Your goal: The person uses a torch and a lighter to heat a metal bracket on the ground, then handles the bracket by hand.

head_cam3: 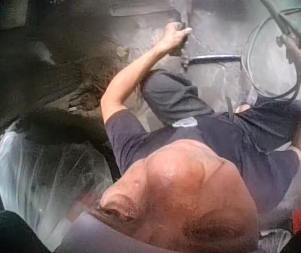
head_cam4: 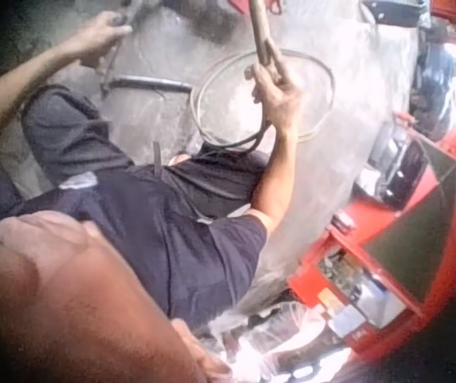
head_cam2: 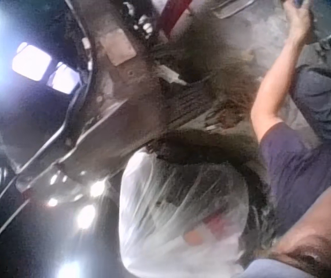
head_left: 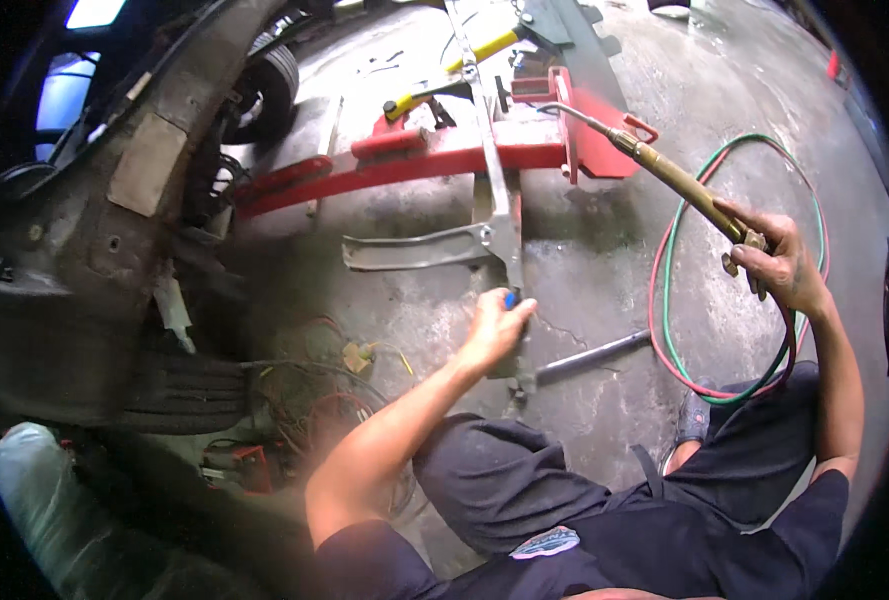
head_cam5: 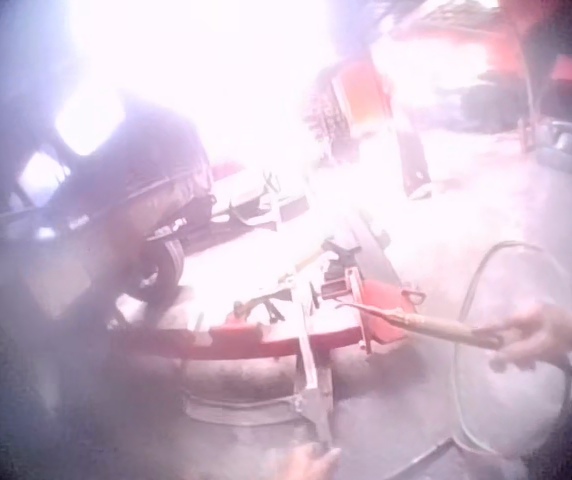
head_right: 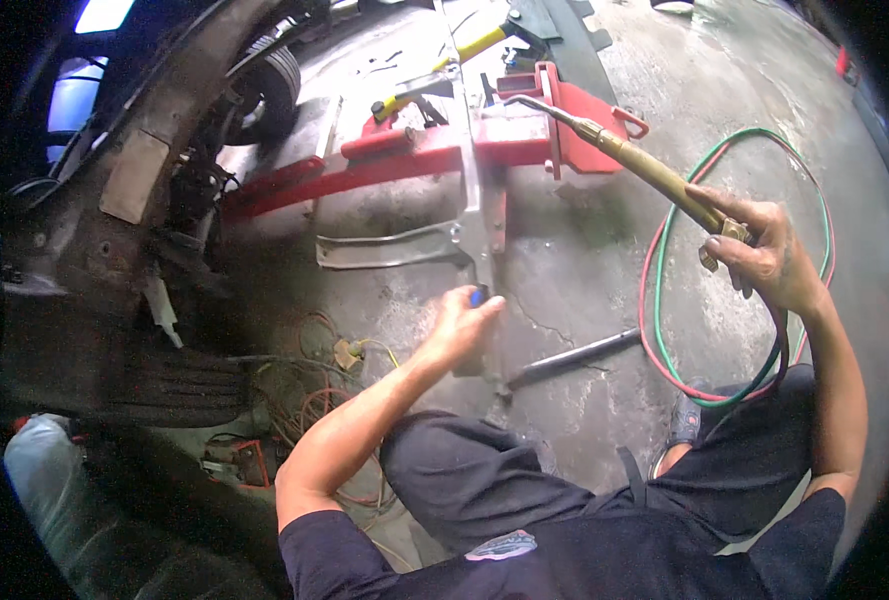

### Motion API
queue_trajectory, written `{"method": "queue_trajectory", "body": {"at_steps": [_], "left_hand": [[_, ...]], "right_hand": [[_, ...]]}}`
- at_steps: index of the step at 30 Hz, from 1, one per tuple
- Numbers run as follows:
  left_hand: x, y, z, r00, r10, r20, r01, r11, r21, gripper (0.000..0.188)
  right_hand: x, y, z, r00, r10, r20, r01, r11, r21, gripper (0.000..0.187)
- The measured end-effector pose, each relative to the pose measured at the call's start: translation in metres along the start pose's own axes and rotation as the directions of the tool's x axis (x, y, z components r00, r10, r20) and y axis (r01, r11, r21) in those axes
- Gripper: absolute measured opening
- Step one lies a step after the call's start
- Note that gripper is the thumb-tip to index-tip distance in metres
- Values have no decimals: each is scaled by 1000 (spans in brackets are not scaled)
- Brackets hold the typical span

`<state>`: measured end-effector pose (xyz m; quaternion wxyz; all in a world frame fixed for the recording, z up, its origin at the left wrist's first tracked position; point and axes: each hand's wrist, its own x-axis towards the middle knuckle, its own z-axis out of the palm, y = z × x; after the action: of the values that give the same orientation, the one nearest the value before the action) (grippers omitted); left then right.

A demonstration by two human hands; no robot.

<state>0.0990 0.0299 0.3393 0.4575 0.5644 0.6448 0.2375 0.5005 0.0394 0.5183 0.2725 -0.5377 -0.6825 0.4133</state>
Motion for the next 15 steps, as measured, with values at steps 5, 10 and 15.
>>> {"method": "queue_trajectory", "body": {"at_steps": [5, 10, 15], "left_hand": [[8, 15, 37, 1000, -11, 5, 12, 987, -159, 26], [6, 57, 51, 996, 49, -68, -62, 976, -209, 32], [84, 31, 63, 951, 96, -293, -166, 960, -225, 27]], "right_hand": [[-2, -5, -17, 999, 19, -43, -18, 999, 26, 59], [-1, -7, -22, 997, 57, -54, -52, 995, 87, 60], [0, -11, -24, 996, 80, -35, -78, 994, 75, 62]]}}
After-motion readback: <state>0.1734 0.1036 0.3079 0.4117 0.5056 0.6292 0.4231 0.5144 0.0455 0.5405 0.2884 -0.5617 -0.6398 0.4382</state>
